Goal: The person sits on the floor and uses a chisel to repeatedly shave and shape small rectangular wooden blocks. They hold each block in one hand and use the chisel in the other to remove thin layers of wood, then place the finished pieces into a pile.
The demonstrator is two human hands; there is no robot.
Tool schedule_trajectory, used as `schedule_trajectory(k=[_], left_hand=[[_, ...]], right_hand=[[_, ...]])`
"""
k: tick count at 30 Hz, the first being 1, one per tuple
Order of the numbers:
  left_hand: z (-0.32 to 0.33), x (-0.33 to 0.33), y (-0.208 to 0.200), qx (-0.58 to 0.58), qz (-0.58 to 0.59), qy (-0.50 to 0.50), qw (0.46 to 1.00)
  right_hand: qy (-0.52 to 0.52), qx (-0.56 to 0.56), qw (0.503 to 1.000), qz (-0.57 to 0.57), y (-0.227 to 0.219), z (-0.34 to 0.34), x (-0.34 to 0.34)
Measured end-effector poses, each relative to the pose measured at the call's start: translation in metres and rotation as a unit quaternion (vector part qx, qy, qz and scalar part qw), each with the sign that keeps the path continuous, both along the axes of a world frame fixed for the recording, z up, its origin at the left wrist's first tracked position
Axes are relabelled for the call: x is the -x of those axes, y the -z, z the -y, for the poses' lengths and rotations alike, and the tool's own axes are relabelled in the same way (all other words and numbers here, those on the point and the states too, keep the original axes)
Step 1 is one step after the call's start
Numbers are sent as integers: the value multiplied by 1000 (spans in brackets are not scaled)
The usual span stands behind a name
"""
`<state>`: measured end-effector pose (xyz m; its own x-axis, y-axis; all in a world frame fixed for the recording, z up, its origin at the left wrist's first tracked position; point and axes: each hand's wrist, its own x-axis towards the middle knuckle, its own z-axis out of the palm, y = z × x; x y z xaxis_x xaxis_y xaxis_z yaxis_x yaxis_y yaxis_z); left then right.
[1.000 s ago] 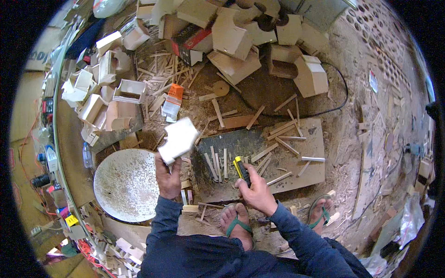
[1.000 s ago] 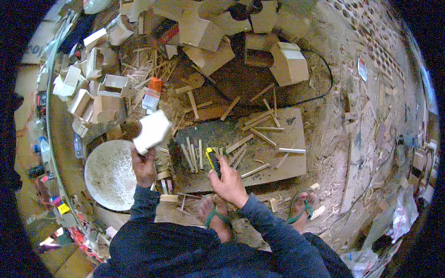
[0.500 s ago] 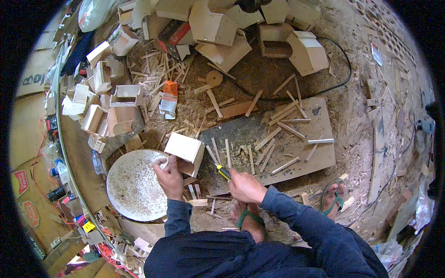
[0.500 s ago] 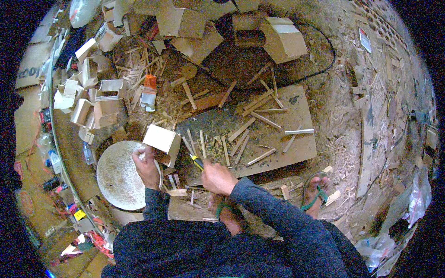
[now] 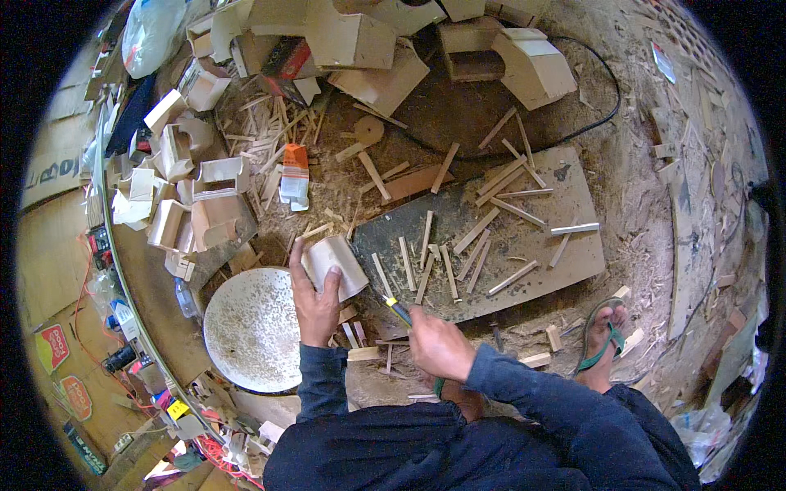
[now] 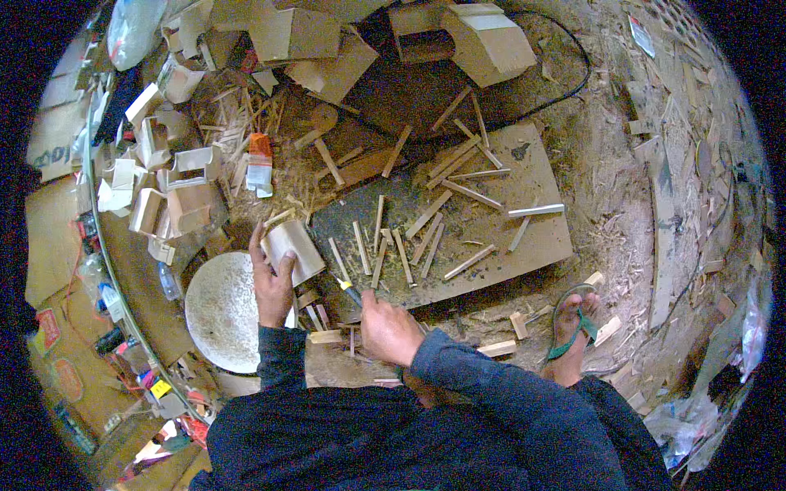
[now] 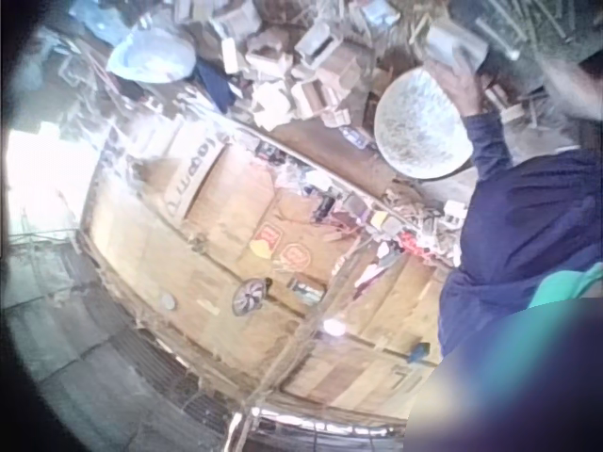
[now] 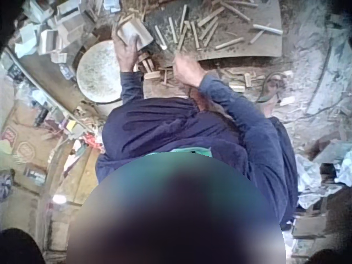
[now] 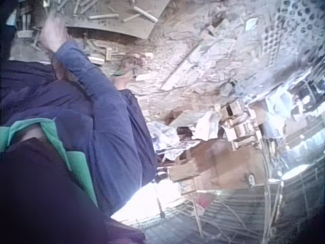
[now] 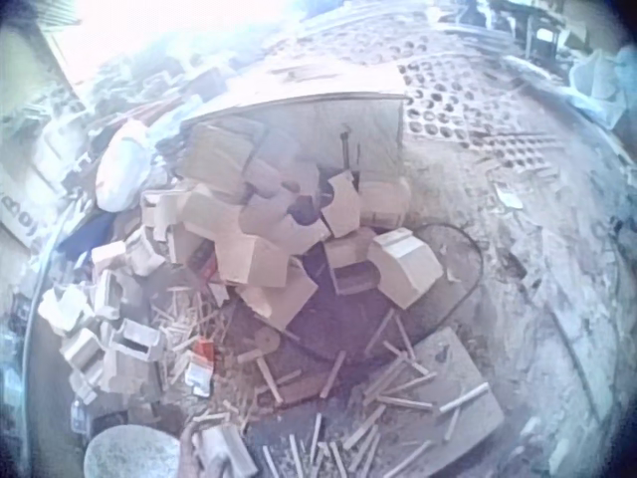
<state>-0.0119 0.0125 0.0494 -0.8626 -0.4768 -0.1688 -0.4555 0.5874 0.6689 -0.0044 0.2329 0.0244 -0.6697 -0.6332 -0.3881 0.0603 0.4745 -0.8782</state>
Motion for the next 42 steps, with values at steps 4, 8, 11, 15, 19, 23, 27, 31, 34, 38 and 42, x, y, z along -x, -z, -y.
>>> schedule_trajectory(k=[4, 8, 11, 15, 19, 23, 27, 31, 34, 38, 42], left_hand=[[-9, 2, 11, 25, -34, -11, 999], [-22, 1, 9, -23, -29, -31, 999], [-32, 1, 11, -45, -49, -26, 997], [-38, 3, 19, -18, 25, -87, 996], [-38, 3, 25, 75, 15, -24, 997], [-37, 3, 27, 72, 23, -16, 997], [-36, 5, 28, 50, 20, -25, 998], [-36, 3, 30, 46, 10, -27, 999], [-36, 3, 32, 27, 23, -49, 998], [-39, 5, 31, 76, 4, -38, 996], [-42, 6, 31, 82, 2, -41, 996]], right_hand=[[-11, -78, 996, 49, 1, -21, 10], [236, -65, 963, -111, -6, -54, 47], [231, 11, 973, 25, -11, -42, 45], [130, 58, 985, 102, -5, -4, 12], [115, 19, 993, 32, 9, 23, 9], [67, 11, 998, 15, 12, 35, 40], [26, 40, 998, 41, 6, 38, 62], [-3, 18, 999, 45, 7, 44, 65], [-4, 10, 999, 31, 10, 45, 58], [4, 29, 999, 42, 4, 27, 35], [-39, -11, 994, 101, -5, 6, 5]])
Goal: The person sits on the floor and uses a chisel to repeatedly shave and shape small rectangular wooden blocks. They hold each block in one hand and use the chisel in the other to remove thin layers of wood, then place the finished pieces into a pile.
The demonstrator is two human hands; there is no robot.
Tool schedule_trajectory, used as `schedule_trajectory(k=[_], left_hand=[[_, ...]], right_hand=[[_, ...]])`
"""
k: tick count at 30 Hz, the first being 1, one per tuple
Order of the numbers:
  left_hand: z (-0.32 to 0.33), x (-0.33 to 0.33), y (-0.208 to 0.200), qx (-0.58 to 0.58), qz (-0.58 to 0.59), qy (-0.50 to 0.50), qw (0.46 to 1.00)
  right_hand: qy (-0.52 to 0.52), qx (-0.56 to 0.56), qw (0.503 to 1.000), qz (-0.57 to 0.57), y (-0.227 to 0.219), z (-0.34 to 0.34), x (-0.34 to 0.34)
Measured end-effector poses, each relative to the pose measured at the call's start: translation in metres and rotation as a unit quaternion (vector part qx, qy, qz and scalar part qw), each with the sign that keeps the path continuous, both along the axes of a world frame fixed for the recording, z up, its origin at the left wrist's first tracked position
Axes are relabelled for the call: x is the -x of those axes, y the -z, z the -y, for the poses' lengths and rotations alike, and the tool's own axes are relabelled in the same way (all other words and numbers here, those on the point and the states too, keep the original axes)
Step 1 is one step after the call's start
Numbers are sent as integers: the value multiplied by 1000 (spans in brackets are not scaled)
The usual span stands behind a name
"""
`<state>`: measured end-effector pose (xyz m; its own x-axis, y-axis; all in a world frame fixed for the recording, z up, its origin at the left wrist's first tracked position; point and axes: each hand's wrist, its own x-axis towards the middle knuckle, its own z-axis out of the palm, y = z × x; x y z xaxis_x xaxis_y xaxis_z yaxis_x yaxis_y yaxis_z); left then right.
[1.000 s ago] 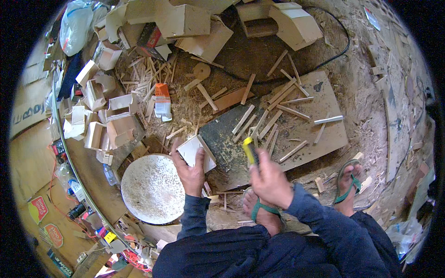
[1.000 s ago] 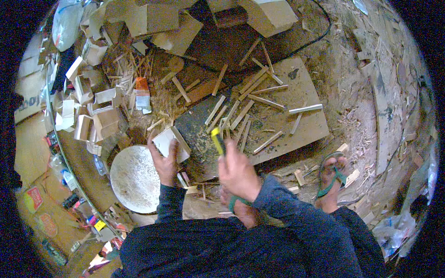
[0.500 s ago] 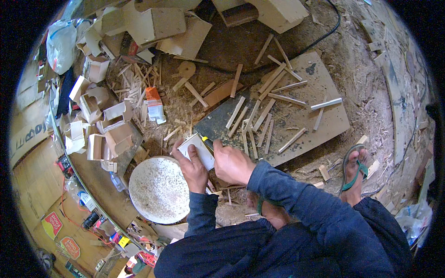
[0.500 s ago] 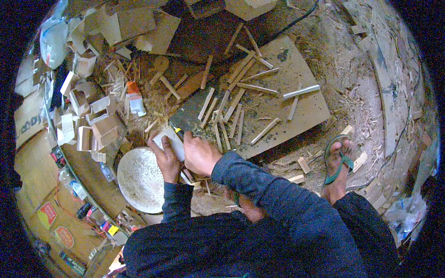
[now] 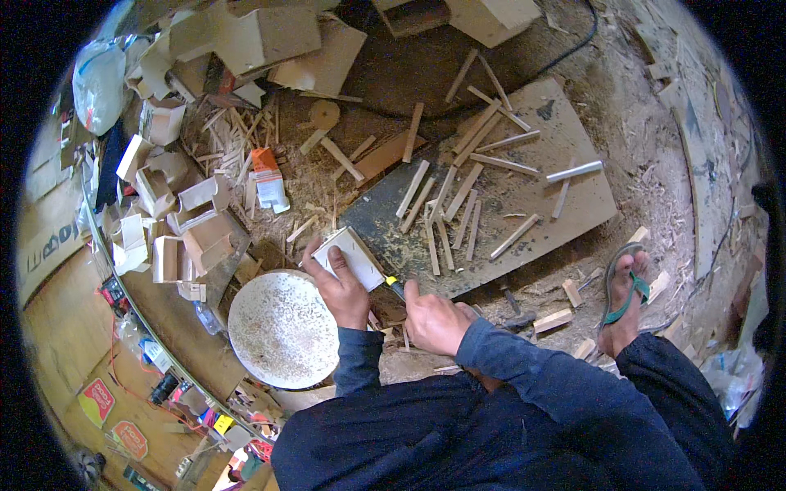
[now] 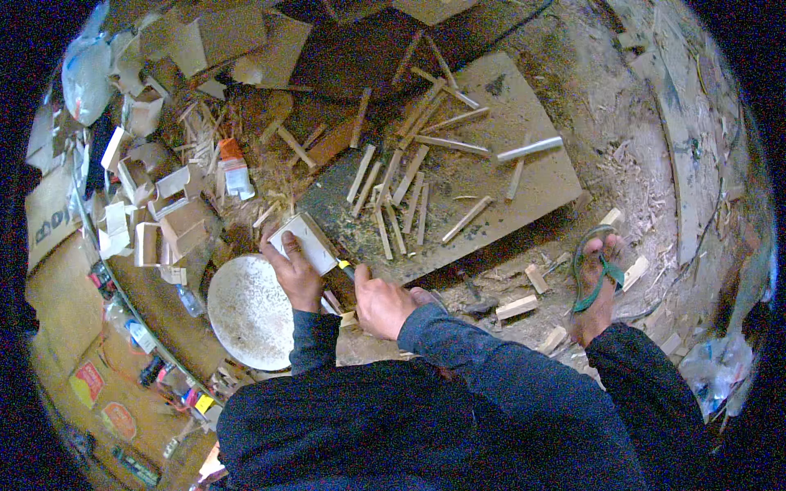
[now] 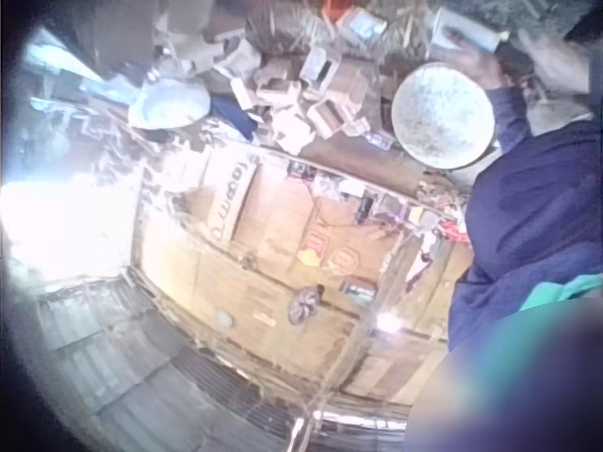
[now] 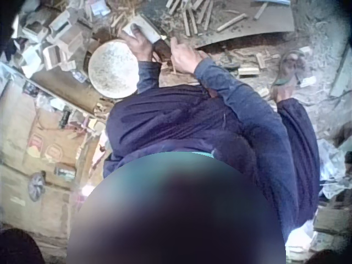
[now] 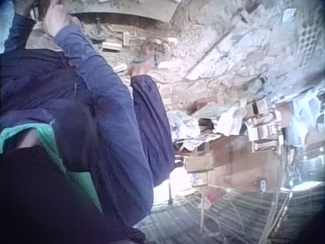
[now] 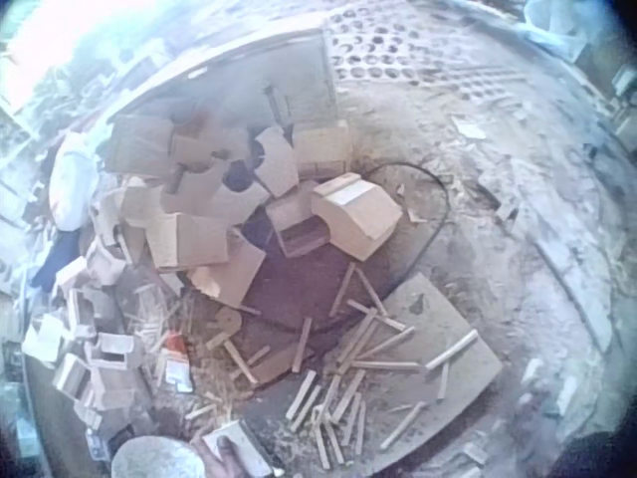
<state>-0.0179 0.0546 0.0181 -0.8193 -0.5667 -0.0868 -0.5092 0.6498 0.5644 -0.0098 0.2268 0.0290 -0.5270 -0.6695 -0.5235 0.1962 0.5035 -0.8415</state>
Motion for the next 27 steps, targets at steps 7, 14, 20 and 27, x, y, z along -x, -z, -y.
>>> schedule_trajectory(k=[7, 14, 20, 27], left_hand=[[0, -1, -1, -31, -9, 2, 999], [0, 0, -2, -2, -4, 9, 1000], [0, 0, -1, 13, -9, 12, 1000], [1, 2, 1, -48, -7, -42, 998]], right_hand=[[-13, -4, 998, 64, -4, -27, -8], [110, 88, 990, -25, 4, 23, 41], [30, 42, 998, -19, 28, 36, 51], [-9, 9, 1000, 11, 0, -18, -14]])
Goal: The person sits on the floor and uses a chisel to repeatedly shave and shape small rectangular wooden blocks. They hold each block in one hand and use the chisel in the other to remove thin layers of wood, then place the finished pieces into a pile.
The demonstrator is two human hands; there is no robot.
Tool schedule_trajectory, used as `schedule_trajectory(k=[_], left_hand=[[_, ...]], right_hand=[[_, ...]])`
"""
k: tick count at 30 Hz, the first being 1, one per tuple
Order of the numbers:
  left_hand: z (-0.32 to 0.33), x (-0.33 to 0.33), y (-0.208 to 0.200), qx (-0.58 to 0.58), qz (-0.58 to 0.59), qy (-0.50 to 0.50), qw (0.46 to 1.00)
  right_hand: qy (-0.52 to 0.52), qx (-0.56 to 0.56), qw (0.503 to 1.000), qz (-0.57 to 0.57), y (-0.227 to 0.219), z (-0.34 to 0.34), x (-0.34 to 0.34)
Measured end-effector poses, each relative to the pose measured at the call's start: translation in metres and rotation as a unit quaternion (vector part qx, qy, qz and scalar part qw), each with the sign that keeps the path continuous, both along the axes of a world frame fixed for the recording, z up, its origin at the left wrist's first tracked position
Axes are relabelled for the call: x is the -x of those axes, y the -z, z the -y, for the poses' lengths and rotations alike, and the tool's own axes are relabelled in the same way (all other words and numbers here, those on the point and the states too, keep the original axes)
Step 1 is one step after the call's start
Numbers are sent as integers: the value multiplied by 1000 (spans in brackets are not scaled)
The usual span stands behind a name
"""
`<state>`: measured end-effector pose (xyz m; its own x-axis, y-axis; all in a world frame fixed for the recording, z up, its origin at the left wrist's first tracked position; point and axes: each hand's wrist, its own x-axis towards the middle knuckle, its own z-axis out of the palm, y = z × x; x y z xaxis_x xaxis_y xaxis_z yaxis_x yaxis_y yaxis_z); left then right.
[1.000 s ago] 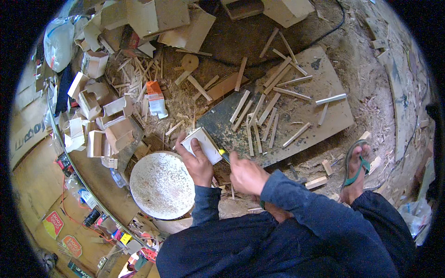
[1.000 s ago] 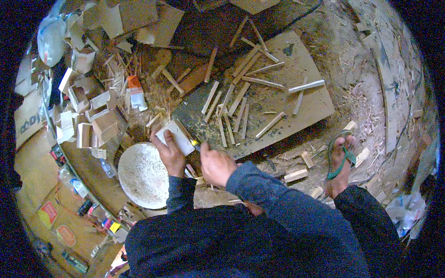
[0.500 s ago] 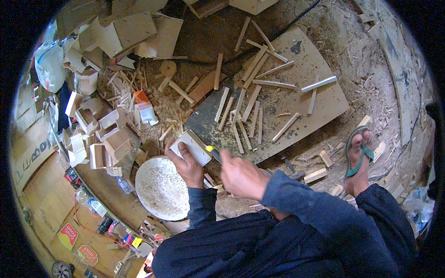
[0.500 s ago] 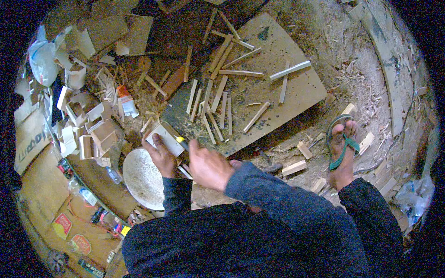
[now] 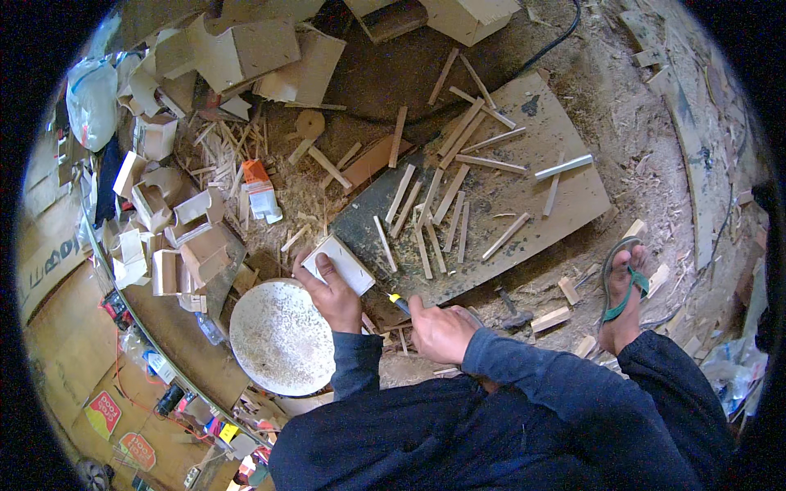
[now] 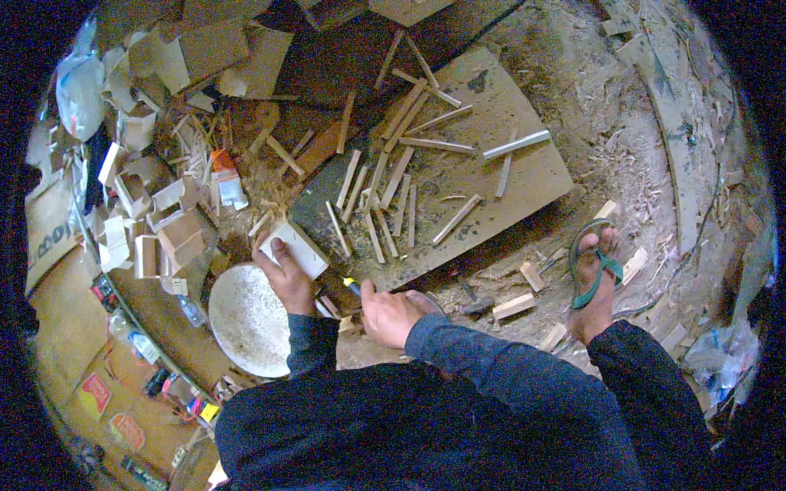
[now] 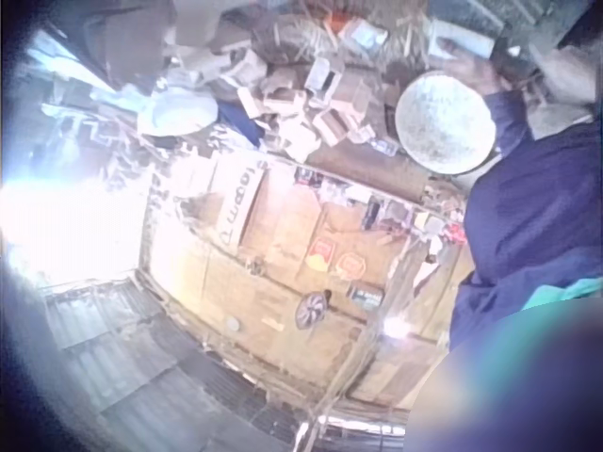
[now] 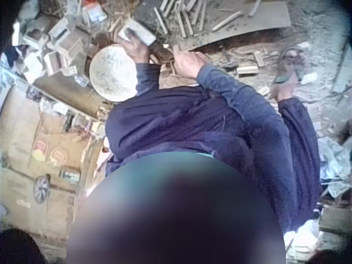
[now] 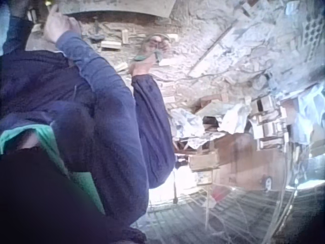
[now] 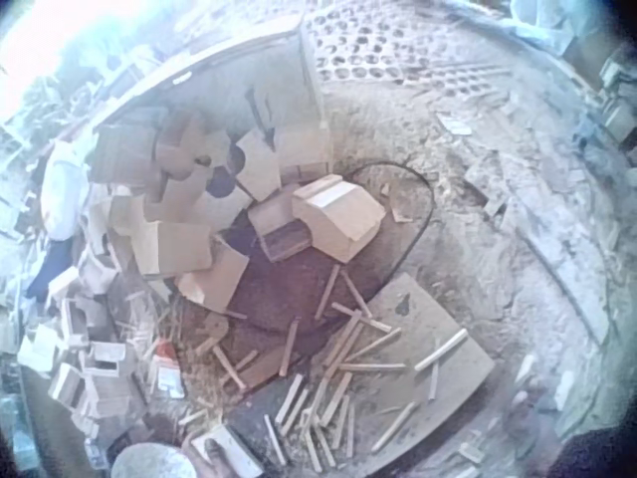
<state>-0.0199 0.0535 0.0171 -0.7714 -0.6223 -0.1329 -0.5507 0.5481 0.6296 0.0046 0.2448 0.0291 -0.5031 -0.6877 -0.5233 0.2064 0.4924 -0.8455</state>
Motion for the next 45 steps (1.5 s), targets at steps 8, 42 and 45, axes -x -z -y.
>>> schedule_trajectory(k=[8, 42, 45], left_hand=[[7, 0, -11, 79, -59, 92, 991], [289, 475, -84, 447, 50, 166, 878], [288, 455, -99, 491, 20, 69, 868]], right_hand=[[169, 0, 985, -30, 0, -20, 49], [-25, -137, 825, -548, 71, 2, 195], [-28, -130, 825, -549, 66, 2, 197]])
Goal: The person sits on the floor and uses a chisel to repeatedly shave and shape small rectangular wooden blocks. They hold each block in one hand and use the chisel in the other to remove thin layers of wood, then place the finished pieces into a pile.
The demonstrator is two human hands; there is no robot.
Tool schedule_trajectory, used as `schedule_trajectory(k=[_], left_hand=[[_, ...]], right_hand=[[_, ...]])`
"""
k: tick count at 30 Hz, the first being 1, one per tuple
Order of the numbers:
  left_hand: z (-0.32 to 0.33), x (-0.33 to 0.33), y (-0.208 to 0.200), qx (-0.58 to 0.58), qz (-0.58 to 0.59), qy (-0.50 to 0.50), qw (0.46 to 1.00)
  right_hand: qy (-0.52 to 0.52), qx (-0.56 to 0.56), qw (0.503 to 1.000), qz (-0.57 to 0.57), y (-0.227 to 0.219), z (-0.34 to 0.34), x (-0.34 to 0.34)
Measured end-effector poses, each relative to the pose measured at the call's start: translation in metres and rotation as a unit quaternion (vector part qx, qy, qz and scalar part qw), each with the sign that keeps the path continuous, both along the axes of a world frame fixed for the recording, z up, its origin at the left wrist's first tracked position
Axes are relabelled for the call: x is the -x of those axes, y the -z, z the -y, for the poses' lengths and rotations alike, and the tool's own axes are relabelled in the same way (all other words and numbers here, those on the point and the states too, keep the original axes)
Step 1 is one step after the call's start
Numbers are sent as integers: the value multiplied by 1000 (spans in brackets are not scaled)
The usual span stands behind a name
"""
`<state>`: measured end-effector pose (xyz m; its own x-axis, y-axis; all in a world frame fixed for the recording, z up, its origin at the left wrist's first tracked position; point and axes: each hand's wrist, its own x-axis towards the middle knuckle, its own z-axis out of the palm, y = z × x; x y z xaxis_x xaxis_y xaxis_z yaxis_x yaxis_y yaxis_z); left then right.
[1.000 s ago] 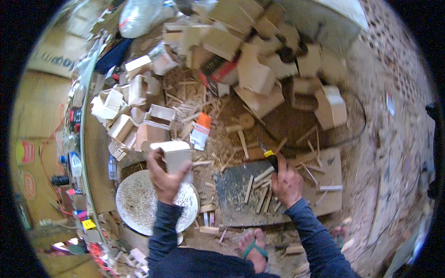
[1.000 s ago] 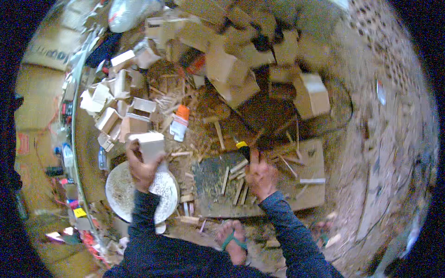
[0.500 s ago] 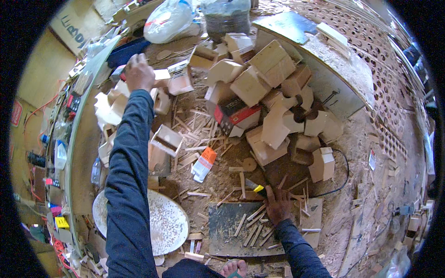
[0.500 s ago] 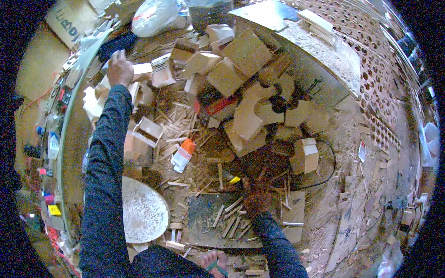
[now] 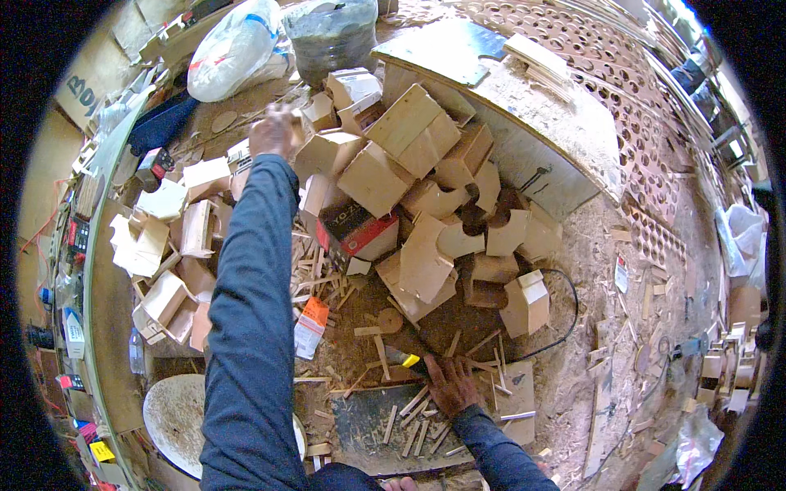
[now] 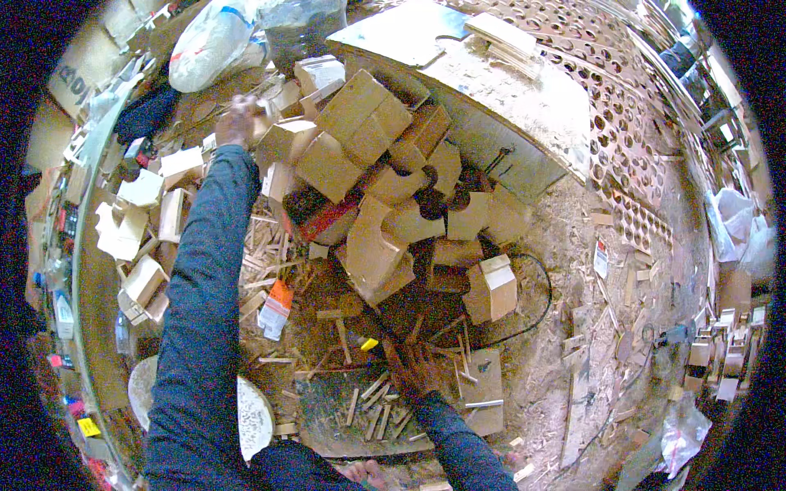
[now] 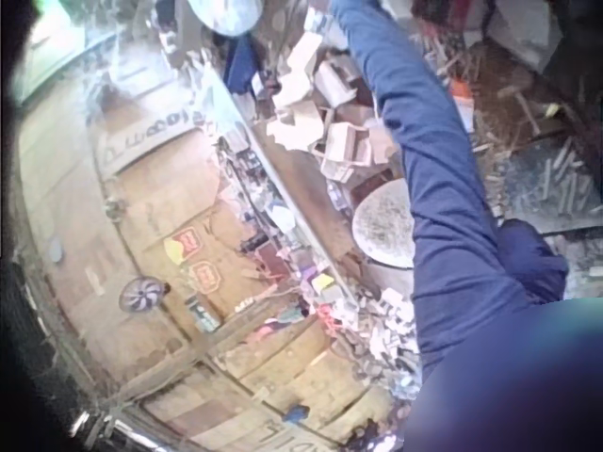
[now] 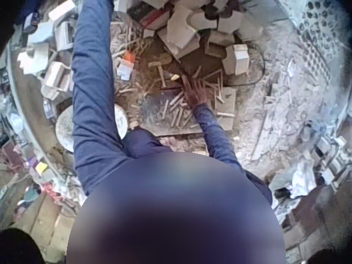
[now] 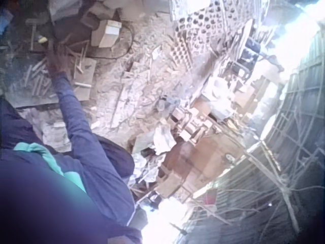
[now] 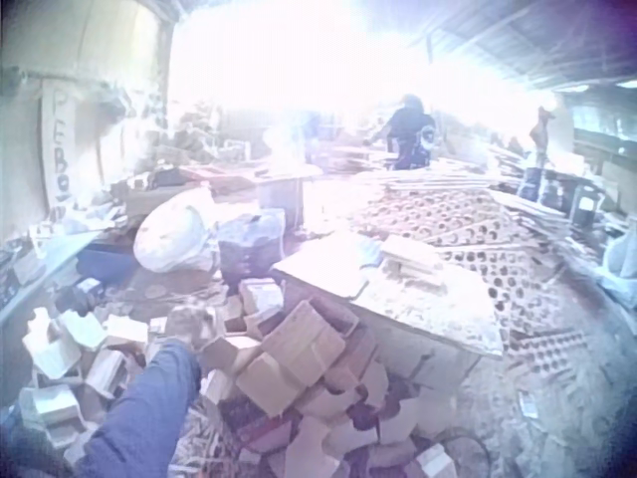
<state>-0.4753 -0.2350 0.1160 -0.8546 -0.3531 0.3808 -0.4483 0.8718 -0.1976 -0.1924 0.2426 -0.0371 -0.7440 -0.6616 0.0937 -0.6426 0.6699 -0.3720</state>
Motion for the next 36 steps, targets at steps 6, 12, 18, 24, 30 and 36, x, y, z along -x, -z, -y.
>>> schedule_trajectory(k=[6, 12, 18, 24, 30, 36], left_hand=[[-13, -171, -50, -70, -357, 120, 924], [-122, -427, 9, -589, -169, 1, 790], [-218, -514, 79, -546, -37, -206, 811], [-238, -496, 68, -370, -57, -105, 921], [-272, -476, 88, -336, -7, -72, 939], [-259, -478, 99, -462, -25, -63, 884]], right_hand=[[18, -31, 999, 13, -2, 0, -3], [36, -9, 999, 18, 3, 2, -3], [88, 278, 954, 67, -32, 10, -22], [131, 265, 858, 421, -59, 14, -102], [87, 223, 860, 451, -50, 26, -155], [36, 212, 866, 451, -53, 59, -145]])
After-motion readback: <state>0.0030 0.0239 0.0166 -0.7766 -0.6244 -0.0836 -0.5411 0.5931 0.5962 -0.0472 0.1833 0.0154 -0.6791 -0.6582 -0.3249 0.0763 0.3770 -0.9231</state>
